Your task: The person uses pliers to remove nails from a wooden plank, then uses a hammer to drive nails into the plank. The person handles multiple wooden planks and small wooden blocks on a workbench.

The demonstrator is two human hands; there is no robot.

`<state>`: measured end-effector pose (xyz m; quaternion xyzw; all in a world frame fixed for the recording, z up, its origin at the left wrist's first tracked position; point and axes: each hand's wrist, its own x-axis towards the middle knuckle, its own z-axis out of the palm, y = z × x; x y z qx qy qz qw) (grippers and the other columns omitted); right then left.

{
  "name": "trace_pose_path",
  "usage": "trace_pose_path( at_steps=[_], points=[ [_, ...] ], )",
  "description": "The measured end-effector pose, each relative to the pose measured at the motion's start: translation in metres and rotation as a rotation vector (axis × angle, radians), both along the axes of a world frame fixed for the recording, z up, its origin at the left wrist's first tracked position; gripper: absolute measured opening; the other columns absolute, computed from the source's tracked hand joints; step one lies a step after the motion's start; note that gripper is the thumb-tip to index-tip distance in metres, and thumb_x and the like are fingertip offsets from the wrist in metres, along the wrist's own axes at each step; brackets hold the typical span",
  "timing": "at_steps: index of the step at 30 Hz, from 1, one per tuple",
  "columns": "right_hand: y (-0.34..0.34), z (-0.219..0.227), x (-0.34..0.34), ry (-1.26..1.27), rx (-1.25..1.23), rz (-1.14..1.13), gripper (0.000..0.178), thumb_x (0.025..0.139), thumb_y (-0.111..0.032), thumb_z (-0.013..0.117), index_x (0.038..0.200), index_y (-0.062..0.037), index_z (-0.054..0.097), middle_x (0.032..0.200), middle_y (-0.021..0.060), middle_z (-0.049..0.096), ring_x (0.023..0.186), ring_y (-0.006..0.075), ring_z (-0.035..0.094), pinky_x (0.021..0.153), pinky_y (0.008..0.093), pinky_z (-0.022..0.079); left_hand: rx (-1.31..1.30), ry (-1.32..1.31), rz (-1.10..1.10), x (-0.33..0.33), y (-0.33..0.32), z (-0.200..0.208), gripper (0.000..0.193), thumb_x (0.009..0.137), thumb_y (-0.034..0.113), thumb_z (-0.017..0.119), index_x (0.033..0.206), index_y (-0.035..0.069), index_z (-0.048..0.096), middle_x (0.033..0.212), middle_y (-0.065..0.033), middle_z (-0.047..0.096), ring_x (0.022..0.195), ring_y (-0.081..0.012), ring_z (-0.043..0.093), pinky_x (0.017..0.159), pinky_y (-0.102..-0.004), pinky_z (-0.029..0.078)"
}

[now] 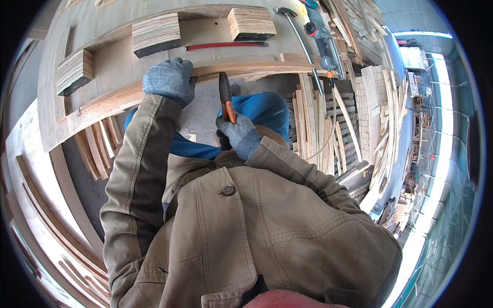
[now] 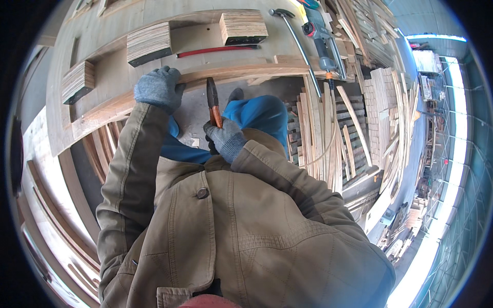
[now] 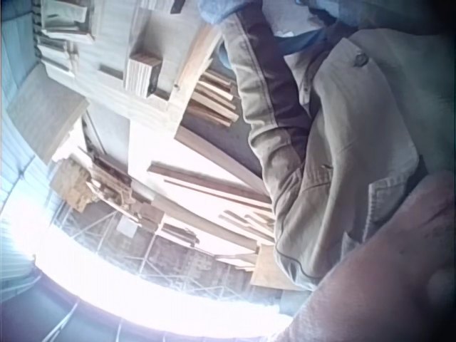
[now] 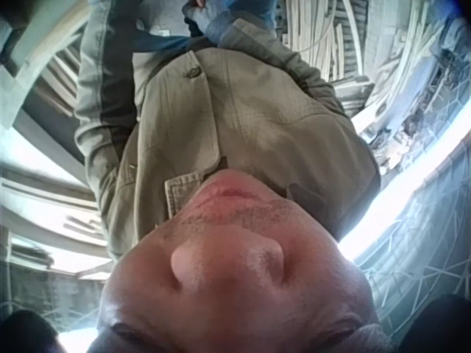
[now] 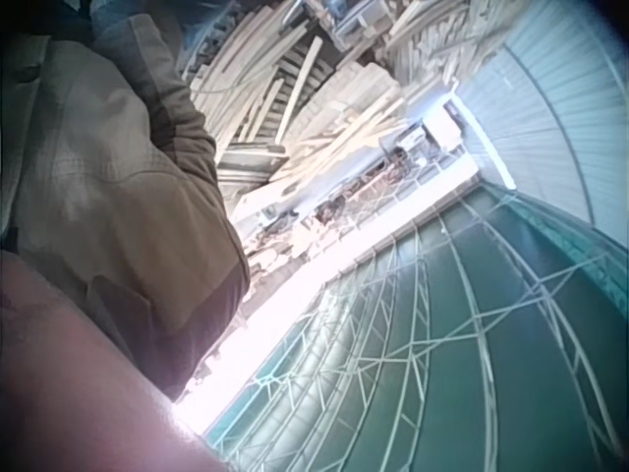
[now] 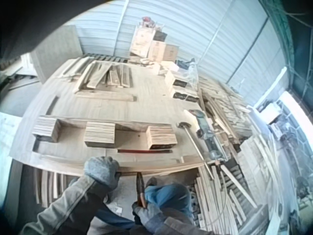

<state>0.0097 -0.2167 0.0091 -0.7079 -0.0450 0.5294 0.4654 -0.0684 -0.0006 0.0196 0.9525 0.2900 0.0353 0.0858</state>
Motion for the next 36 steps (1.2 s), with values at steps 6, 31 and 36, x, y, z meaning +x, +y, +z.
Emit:
trace_pose_path(
  at_steps=[6,31,36],
  points=[
    [-0.002,0.000,0.005,0.111,0.000,-0.026,0.020,0.096,-0.019,0.070,0.106,-0.0053,0.059,0.068,0.0022,0.056,0.049,0.0128,0.052,0.041,0.0304,0.041,-0.012,0.016,0.023,0.002,-0.001,0.002,0.027,0.089,0.037,0.070,0.101,0.013,0.070,0.106,-0.0118,0.070,0.100,-0.0348,0.069,0.084,-0.0498,0.055],
    [-0.004,-0.048,0.163,-0.902,0.004,0.872,0.027,0.095,-0.029,0.068,0.108,-0.0061,0.062,0.095,0.0238,0.068,0.090,0.0436,0.068,0.076,0.0516,0.053,-0.018,0.089,0.057,0.007,-0.002,0.004,0.028,0.087,0.037,0.074,0.103,0.014,0.071,0.103,-0.0090,0.070,0.097,-0.0323,0.070,0.084,-0.0465,0.058],
    [0.013,-0.050,0.188,-1.021,-0.031,1.055,0.029,0.096,-0.033,0.067,0.104,-0.0057,0.063,0.095,0.0241,0.069,0.089,0.0443,0.069,0.078,0.0511,0.054,0.002,-0.014,0.016,0.008,0.000,0.003,0.026,0.083,0.034,0.076,0.098,0.014,0.069,0.096,-0.0098,0.068,0.090,-0.0350,0.069,0.078,-0.0491,0.056]
  ],
)
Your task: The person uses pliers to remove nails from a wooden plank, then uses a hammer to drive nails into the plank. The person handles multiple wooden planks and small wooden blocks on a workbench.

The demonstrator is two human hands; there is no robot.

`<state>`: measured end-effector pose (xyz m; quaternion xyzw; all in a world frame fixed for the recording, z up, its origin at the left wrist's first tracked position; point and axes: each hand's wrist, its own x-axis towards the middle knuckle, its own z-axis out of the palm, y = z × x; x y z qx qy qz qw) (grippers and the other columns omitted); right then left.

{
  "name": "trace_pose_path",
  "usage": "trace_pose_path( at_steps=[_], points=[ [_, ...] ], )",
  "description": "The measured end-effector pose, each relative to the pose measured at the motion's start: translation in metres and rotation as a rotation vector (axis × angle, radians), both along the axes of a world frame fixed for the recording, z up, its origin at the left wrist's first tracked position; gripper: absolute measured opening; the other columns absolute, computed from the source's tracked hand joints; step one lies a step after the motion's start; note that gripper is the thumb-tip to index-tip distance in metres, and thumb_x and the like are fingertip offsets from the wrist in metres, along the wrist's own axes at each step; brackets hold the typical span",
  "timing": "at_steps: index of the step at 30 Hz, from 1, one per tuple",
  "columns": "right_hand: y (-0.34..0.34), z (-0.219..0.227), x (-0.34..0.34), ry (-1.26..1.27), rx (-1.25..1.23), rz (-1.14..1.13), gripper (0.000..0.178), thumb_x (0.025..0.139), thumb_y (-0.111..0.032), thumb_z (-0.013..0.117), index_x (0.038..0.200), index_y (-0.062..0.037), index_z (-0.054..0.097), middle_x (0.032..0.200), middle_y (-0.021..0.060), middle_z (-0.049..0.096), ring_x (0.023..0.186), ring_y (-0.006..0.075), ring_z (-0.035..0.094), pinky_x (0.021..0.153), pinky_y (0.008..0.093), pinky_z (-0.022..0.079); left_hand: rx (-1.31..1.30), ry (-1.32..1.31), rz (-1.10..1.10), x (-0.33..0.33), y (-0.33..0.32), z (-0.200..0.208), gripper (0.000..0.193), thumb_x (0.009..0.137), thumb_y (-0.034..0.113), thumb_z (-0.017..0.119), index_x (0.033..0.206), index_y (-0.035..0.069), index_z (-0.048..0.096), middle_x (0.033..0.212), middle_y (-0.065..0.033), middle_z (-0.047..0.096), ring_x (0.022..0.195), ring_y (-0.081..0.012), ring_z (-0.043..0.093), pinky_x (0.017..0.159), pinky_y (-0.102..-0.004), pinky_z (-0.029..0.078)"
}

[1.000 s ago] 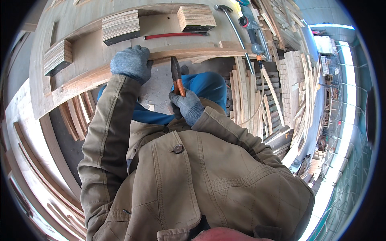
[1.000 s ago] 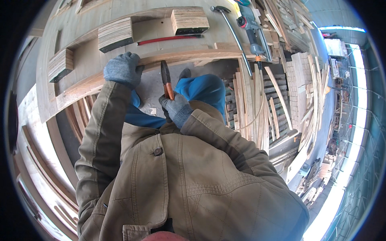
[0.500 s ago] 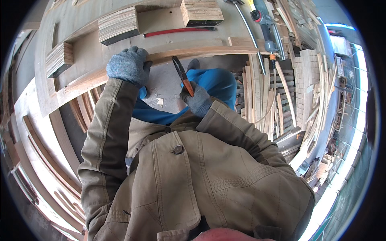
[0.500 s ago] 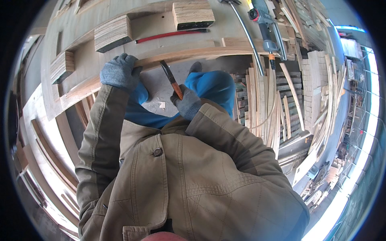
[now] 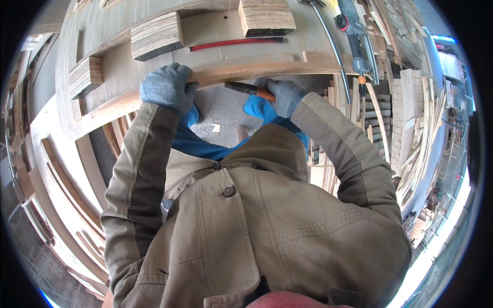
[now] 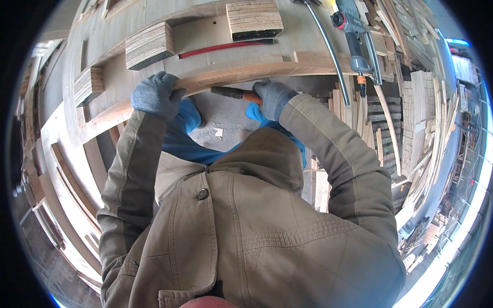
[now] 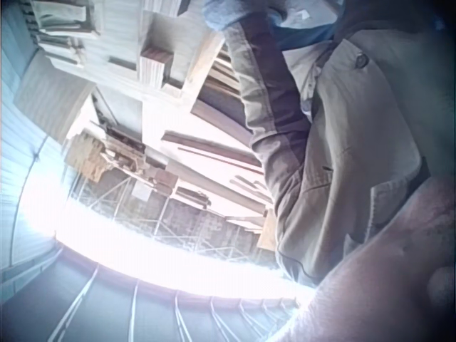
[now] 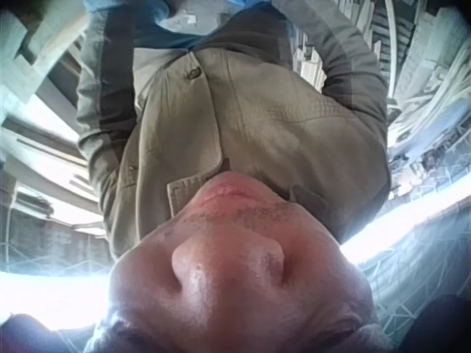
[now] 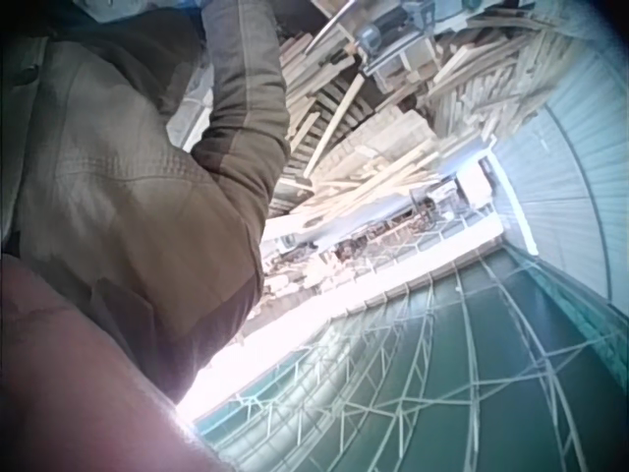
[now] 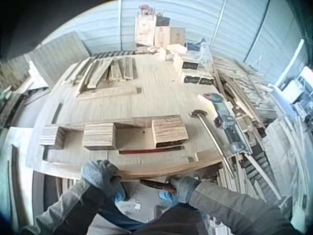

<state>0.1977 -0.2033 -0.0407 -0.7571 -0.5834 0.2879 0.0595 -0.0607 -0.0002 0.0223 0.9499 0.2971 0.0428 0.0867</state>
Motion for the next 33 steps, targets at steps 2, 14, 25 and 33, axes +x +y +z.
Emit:
trace_pose_path(
  at_steps=[2,14,25,33],
  points=[
    [-0.005,-0.004,-0.006,0.006,-0.091,0.003,0.026,0.095,-0.031,0.067,0.102,-0.0058,0.063,0.094,0.0237,0.069,0.090,0.0440,0.069,0.078,0.0507,0.054,-0.001,-0.008,-0.007,-0.001,0.001,0.001,0.026,0.084,0.034,0.076,0.098,0.014,0.069,0.096,-0.0098,0.069,0.090,-0.0347,0.069,0.078,-0.0491,0.055],
    [-0.049,0.010,-0.077,0.087,-0.163,-0.160,0.027,0.091,-0.026,0.070,0.112,-0.0096,0.065,0.096,0.0220,0.071,0.093,0.0435,0.068,0.081,0.0519,0.053,-0.039,0.120,-0.001,-0.003,-0.001,0.007,0.028,0.092,0.038,0.070,0.104,0.013,0.072,0.106,-0.0106,0.070,0.103,-0.0311,0.070,0.088,-0.0463,0.056],
    [-0.063,0.003,-0.091,0.381,-0.068,-0.428,0.027,0.093,-0.021,0.070,0.112,-0.0030,0.064,0.084,0.0149,0.070,0.070,0.0261,0.070,0.064,0.0395,0.054,-0.024,0.119,0.000,-0.003,-0.003,0.008,0.030,0.094,0.038,0.068,0.107,0.011,0.071,0.109,-0.0123,0.071,0.104,-0.0326,0.070,0.089,-0.0470,0.056],
    [-0.066,-0.009,-0.092,0.522,-0.114,-0.516,0.021,0.094,-0.017,0.068,0.108,-0.0021,0.066,0.079,0.0080,0.070,0.062,0.0160,0.065,0.055,0.0311,0.051,-0.015,0.104,-0.009,-0.004,-0.003,0.005,0.031,0.094,0.039,0.068,0.106,0.011,0.071,0.108,-0.0128,0.070,0.103,-0.0331,0.070,0.088,-0.0474,0.056]
  ],
)
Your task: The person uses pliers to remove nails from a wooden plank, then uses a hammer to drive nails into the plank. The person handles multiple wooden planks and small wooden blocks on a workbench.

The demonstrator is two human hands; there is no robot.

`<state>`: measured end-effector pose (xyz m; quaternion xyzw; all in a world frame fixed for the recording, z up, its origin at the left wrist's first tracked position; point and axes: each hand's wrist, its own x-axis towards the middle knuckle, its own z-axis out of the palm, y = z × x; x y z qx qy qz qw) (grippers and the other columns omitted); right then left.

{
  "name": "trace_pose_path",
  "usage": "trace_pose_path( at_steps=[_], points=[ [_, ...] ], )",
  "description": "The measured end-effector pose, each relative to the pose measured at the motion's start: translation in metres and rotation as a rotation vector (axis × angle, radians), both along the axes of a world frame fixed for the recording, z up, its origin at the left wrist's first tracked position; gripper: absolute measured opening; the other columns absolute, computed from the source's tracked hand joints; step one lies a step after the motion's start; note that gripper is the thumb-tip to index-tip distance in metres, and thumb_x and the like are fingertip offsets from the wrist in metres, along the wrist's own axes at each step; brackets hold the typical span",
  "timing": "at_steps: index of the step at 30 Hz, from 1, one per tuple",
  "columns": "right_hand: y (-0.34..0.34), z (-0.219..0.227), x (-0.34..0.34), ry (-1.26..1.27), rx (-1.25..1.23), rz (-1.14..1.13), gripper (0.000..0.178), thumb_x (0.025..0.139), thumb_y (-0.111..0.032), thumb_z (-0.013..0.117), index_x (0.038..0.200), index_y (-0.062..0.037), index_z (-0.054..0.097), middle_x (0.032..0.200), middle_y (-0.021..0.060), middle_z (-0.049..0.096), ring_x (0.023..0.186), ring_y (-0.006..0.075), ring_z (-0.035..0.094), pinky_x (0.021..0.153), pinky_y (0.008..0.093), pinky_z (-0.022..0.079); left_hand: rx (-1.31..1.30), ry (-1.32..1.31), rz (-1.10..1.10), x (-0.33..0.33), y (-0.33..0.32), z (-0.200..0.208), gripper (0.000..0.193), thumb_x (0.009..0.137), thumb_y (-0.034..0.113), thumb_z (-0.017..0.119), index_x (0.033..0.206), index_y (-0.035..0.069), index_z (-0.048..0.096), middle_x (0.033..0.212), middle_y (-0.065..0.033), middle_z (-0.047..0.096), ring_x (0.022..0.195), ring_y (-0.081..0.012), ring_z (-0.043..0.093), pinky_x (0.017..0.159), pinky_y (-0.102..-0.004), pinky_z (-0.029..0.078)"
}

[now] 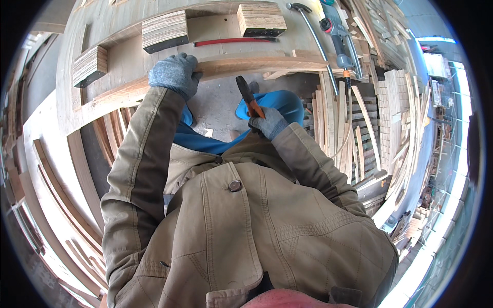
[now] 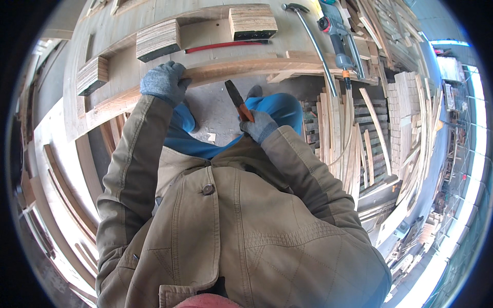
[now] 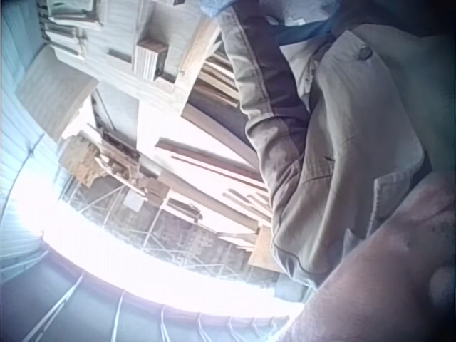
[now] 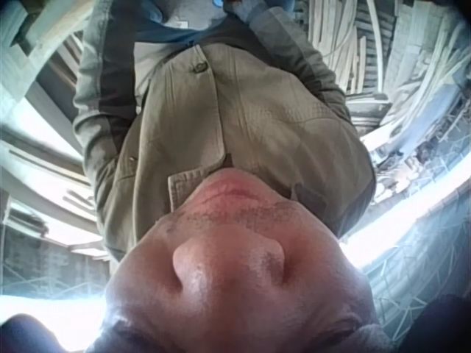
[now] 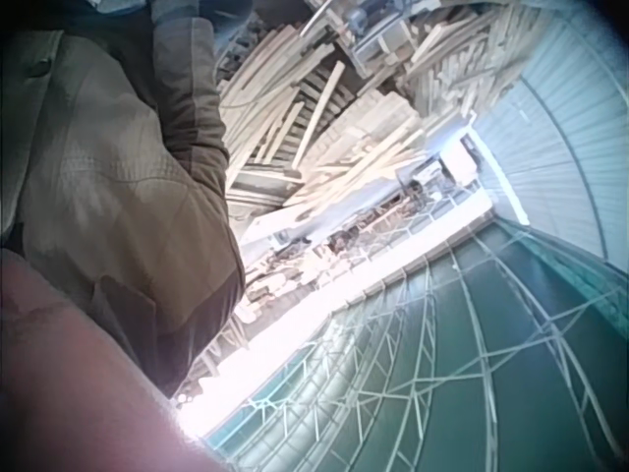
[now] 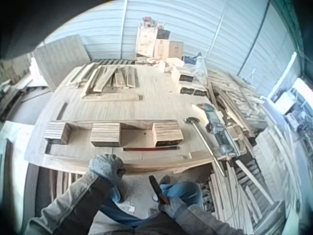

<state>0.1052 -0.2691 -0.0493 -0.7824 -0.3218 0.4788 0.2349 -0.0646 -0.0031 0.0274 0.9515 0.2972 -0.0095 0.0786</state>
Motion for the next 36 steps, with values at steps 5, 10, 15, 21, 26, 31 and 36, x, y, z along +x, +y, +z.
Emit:
trace_pose_path(
  at_steps=[5,10,15,21,26,31,36],
  points=[
    [0.002,-0.009,0.003,0.112,-0.050,-0.084,0.023,0.093,-0.018,0.070,0.107,-0.0013,0.067,0.081,0.0113,0.070,0.068,0.0204,0.067,0.062,0.0336,0.052,0.007,0.007,0.012,0.001,-0.001,0.000,0.031,0.094,0.039,0.068,0.106,0.011,0.071,0.108,-0.0123,0.070,0.103,-0.0331,0.070,0.089,-0.0473,0.056],
    [0.003,-0.024,0.003,0.161,0.028,-0.123,0.022,0.094,-0.018,0.069,0.105,0.0005,0.067,0.079,0.0097,0.071,0.068,0.0183,0.067,0.061,0.0319,0.053,0.013,0.037,0.018,0.003,0.000,-0.001,0.032,0.094,0.040,0.068,0.108,0.012,0.071,0.110,-0.0116,0.070,0.104,-0.0327,0.070,0.089,-0.0468,0.056],
    [0.007,-0.034,0.010,0.117,-0.054,0.041,0.020,0.092,-0.019,0.071,0.099,-0.0004,0.069,0.078,0.0095,0.070,0.070,0.0205,0.068,0.065,0.0343,0.054,0.021,0.042,0.032,0.003,-0.002,0.000,0.032,0.093,0.040,0.069,0.109,0.012,0.071,0.111,-0.0109,0.070,0.104,-0.0324,0.070,0.090,-0.0461,0.056],
    [0.003,-0.034,0.005,0.300,-0.141,-0.065,0.021,0.090,-0.021,0.074,0.094,-0.0010,0.073,0.077,0.0116,0.071,0.072,0.0225,0.069,0.070,0.0374,0.054,0.021,0.010,0.027,0.002,-0.002,-0.001,0.030,0.093,0.039,0.069,0.108,0.012,0.071,0.109,-0.0111,0.070,0.104,-0.0322,0.070,0.090,-0.0458,0.056],
    [0.002,-0.028,0.007,0.386,-0.159,-0.153,0.021,0.090,-0.020,0.074,0.096,-0.0005,0.072,0.079,0.0111,0.071,0.070,0.0224,0.068,0.065,0.0369,0.055,0.017,-0.013,0.020,0.001,0.000,-0.002,0.029,0.093,0.038,0.069,0.106,0.012,0.071,0.108,-0.0115,0.071,0.103,-0.0324,0.070,0.089,-0.0458,0.056],
    [0.002,-0.025,0.005,0.450,-0.162,-0.229,0.020,0.091,-0.019,0.071,0.098,-0.0004,0.070,0.084,0.0113,0.071,0.069,0.0221,0.068,0.055,0.0349,0.056,0.027,-0.040,0.016,0.000,0.000,-0.004,0.028,0.092,0.038,0.070,0.104,0.013,0.072,0.108,-0.0111,0.071,0.102,-0.0325,0.071,0.088,-0.0460,0.057],
    [0.000,-0.019,0.008,0.438,-0.129,-0.204,0.023,0.092,-0.019,0.071,0.107,-0.0007,0.068,0.085,0.0104,0.071,0.068,0.0209,0.068,0.052,0.0332,0.055,0.030,-0.060,0.019,0.001,0.001,-0.006,0.028,0.090,0.040,0.072,0.101,0.014,0.072,0.103,-0.0106,0.071,0.098,-0.0330,0.071,0.085,-0.0466,0.057]
  ],
)
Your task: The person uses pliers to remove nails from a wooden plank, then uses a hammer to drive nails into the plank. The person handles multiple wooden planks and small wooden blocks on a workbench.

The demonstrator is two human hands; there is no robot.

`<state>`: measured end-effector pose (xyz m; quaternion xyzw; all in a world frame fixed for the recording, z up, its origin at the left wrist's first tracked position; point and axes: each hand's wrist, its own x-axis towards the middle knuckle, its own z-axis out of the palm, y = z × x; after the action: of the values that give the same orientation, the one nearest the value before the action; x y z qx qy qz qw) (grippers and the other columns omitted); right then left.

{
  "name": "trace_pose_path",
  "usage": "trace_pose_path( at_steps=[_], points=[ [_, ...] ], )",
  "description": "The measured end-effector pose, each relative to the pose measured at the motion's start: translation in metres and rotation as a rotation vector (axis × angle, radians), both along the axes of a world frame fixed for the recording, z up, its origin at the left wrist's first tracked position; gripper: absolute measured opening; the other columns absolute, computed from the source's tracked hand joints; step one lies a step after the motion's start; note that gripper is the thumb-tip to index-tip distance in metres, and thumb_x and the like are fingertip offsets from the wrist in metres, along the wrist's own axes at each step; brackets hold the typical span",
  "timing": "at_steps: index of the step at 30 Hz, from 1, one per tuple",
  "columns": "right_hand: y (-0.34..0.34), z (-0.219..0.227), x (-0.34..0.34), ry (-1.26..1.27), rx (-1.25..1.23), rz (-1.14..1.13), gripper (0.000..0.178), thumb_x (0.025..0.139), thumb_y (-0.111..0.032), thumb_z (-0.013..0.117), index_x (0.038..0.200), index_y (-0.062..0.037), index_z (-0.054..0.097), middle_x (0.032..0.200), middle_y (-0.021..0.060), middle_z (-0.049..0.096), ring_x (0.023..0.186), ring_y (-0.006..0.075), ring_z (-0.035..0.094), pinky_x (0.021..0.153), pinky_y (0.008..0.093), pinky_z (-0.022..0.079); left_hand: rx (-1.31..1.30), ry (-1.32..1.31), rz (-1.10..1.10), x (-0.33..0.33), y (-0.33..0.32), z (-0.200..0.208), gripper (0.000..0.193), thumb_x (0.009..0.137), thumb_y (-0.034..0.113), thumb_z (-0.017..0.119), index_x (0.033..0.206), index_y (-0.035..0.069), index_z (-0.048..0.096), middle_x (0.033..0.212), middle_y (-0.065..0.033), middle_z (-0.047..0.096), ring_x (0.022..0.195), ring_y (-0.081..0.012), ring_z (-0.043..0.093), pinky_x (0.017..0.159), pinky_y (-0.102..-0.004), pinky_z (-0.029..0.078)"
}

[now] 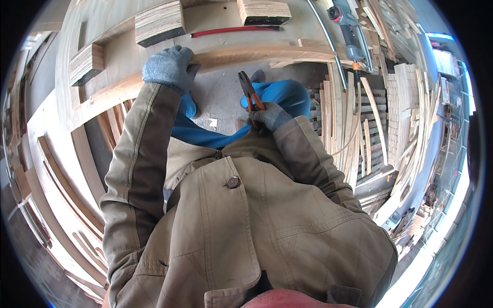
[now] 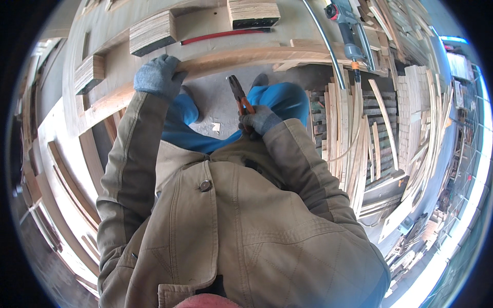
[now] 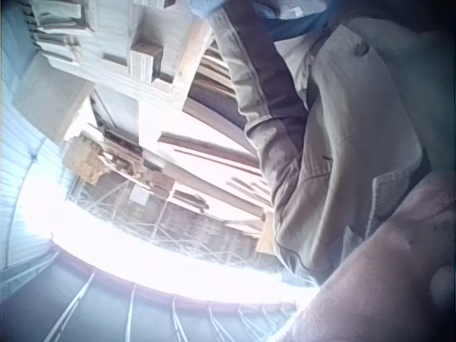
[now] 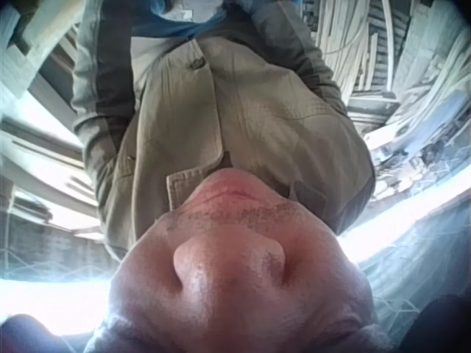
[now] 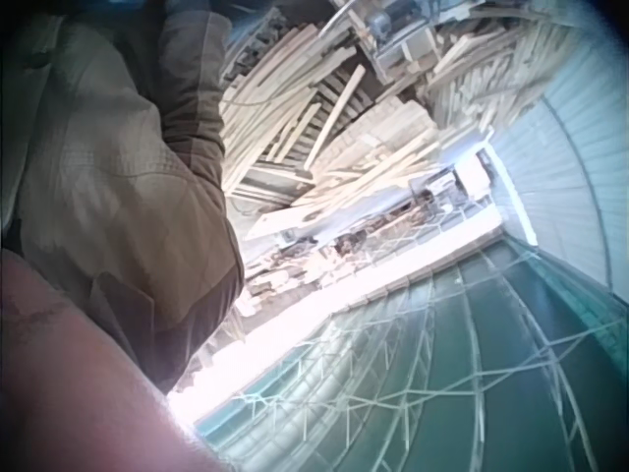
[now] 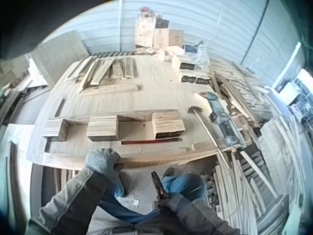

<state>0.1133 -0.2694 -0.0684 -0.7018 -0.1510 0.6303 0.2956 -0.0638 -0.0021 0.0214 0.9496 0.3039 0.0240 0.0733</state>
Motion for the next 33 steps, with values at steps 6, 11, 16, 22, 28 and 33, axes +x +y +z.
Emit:
trace_pose_path(
  at_steps=[6,11,16,22,28,33],
  points=[
    [-0.006,0.008,-0.001,0.067,0.057,-0.121,0.021,0.096,-0.019,0.070,0.109,-0.0021,0.066,0.085,0.0088,0.072,0.066,0.0196,0.067,0.052,0.0324,0.054,0.022,-0.036,-0.011,0.001,-0.001,0.001,0.024,0.085,0.036,0.076,0.095,0.014,0.071,0.098,-0.0112,0.070,0.094,-0.0343,0.070,0.081,-0.0480,0.056],
    [-0.011,0.011,0.001,0.065,0.106,-0.155,0.019,0.097,-0.017,0.070,0.109,-0.0030,0.066,0.085,0.0092,0.072,0.066,0.0187,0.068,0.052,0.0313,0.054,0.033,-0.064,-0.015,0.001,0.000,-0.003,0.027,0.082,0.036,0.078,0.093,0.013,0.069,0.095,-0.0124,0.069,0.091,-0.0355,0.070,0.079,-0.0494,0.056],
    [-0.018,0.012,0.002,0.083,0.134,-0.189,0.021,0.096,-0.018,0.070,0.111,-0.0021,0.067,0.087,0.0098,0.073,0.067,0.0184,0.068,0.052,0.0313,0.054,0.048,-0.066,-0.034,0.001,0.000,-0.004,0.029,0.084,0.037,0.077,0.097,0.012,0.070,0.095,-0.0141,0.070,0.090,-0.0369,0.070,0.078,-0.0503,0.055],
    [-0.025,0.012,0.003,0.074,0.167,-0.200,0.023,0.096,-0.017,0.070,0.111,-0.0006,0.066,0.088,0.0099,0.073,0.067,0.0186,0.068,0.055,0.0321,0.055,0.023,-0.017,-0.008,0.004,-0.003,0.003,0.032,0.085,0.039,0.077,0.101,0.011,0.071,0.100,-0.0154,0.071,0.094,-0.0383,0.069,0.081,-0.0504,0.055],
    [-0.036,0.012,0.000,0.081,0.230,-0.252,0.025,0.095,-0.017,0.071,0.112,-0.0008,0.066,0.088,0.0104,0.073,0.071,0.0187,0.069,0.059,0.0321,0.054,0.045,-0.015,0.006,0.002,-0.004,-0.001,0.033,0.084,0.038,0.077,0.102,0.011,0.071,0.102,-0.0158,0.071,0.098,-0.0384,0.069,0.084,-0.0508,0.055],
    [-0.046,0.019,-0.002,0.025,0.280,-0.248,0.027,0.094,-0.017,0.071,0.115,-0.0014,0.066,0.090,0.0107,0.073,0.077,0.0190,0.071,0.068,0.0322,0.056,0.077,-0.024,0.006,0.002,-0.006,0.001,0.030,0.082,0.037,0.079,0.098,0.013,0.072,0.098,-0.0143,0.071,0.093,-0.0375,0.069,0.081,-0.0500,0.054]
  ],
)
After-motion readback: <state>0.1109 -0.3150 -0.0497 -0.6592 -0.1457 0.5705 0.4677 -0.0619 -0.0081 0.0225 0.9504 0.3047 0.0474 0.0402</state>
